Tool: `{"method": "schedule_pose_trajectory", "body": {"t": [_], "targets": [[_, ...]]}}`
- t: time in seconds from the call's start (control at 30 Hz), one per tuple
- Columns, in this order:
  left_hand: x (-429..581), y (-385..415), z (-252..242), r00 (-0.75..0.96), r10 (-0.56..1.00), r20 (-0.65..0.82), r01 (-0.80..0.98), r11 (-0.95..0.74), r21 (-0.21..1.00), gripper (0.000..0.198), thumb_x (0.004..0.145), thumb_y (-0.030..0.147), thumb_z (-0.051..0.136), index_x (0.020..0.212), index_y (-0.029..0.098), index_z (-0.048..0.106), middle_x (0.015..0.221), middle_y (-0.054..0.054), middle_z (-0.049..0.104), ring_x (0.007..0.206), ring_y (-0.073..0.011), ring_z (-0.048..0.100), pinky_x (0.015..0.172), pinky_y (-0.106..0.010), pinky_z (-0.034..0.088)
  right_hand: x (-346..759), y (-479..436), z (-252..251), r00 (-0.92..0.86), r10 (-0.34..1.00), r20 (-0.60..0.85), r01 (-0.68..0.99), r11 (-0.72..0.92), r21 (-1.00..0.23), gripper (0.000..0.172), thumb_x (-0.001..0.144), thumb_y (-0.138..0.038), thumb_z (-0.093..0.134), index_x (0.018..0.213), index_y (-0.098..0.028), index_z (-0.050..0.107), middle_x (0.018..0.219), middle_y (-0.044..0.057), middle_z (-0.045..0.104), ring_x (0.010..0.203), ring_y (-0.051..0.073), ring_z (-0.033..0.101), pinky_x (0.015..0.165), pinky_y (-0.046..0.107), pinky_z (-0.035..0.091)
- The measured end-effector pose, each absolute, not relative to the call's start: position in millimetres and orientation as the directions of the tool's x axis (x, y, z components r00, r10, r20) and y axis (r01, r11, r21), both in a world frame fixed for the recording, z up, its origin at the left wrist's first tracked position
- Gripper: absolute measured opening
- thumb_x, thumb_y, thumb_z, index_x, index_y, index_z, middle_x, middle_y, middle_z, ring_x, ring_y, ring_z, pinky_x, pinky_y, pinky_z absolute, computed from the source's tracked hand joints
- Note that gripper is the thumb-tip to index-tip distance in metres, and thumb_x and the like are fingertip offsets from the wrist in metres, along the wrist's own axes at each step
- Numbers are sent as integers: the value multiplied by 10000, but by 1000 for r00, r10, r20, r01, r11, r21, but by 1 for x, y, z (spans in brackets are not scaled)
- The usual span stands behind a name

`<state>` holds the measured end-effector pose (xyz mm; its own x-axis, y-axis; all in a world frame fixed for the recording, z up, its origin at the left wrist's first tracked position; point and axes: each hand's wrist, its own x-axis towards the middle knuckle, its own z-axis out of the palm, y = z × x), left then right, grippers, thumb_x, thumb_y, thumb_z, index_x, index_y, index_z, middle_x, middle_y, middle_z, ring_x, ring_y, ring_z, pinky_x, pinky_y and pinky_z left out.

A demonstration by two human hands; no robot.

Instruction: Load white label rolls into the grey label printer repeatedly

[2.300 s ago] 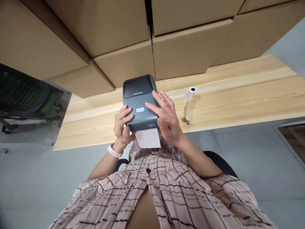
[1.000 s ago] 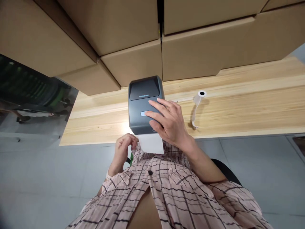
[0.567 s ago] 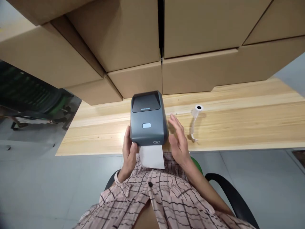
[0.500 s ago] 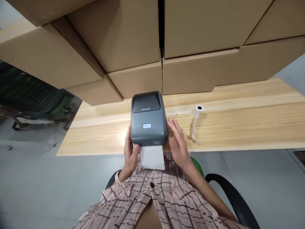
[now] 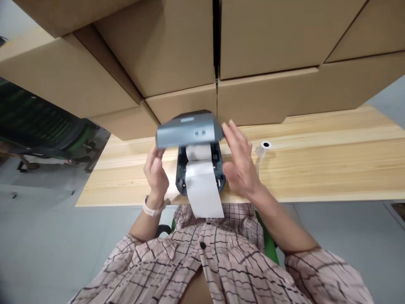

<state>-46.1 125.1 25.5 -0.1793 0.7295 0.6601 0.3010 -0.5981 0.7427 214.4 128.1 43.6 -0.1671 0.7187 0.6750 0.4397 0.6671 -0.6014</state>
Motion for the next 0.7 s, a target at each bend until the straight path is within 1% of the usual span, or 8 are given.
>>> {"method": "schedule_pose_trajectory", "body": {"t": [0.1,0.23,0.33,0.43,0.53,0.6,0.67,0.7], "targets": [[-56,175,26,-223,747,627,274,-569,775,514,1027,586,667,1461,311,689,1514,-95,707,1405,-264,679,1173,-427,569,204,178,67,-167,628,760,499,719,-484,765,1118,-730,232,1790,-373,149,1820,78,359,1685,353,346,1364,669,321],[-60,199,11,-204,883,423,254,-370,894,569,931,605,766,1342,212,738,1345,-151,738,1122,-231,714,928,-354,602,194,235,88,-132,605,785,598,680,-424,739,1124,-723,255,1770,-365,227,1802,61,396,1697,340,313,1382,671,254],[-62,193,2,-166,935,315,225,-275,935,595,884,575,814,1344,204,743,1217,-117,715,906,-175,659,817,-323,561,193,275,92,-107,618,779,617,655,-435,715,1123,-719,296,1742,-363,314,1819,25,370,1735,310,202,1411,627,182],[-66,184,4,-107,961,256,215,-229,949,675,828,539,882,1397,212,718,1026,-55,690,781,-150,596,723,-295,505,191,311,90,-108,626,773,627,646,-436,755,1125,-727,314,1736,-284,327,1841,59,319,1744,312,159,1417,593,146],[-69,178,12,-1,984,176,237,-170,956,846,754,528,957,1473,192,662,742,35,590,648,-147,524,623,-276,420,185,321,94,-104,654,750,683,595,-424,826,1130,-732,277,1736,-172,287,1837,140,305,1730,352,189,1405,579,152],[-70,175,18,66,992,103,250,-116,961,996,734,543,971,1569,173,573,646,81,508,596,-143,477,608,-272,382,180,307,99,-84,625,776,713,581,-392,815,1133,-715,337,1727,-159,291,1831,155,311,1723,369,207,1397,586,183],[-70,172,22,113,993,30,262,-59,963,1114,764,554,948,1673,163,437,640,93,492,596,-142,460,631,-273,377,176,281,102,-76,533,843,702,629,-334,697,1143,-629,431,1685,-193,380,1792,140,400,1693,351,304,1382,585,256],[-69,171,23,129,992,4,275,-39,961,1145,789,546,930,1712,164,370,653,89,500,610,-144,465,648,-275,378,175,266,102,-95,480,872,673,677,-299,604,1144,-565,460,1633,-209,463,1725,134,505,1638,336,416,1353,578,329]]}}
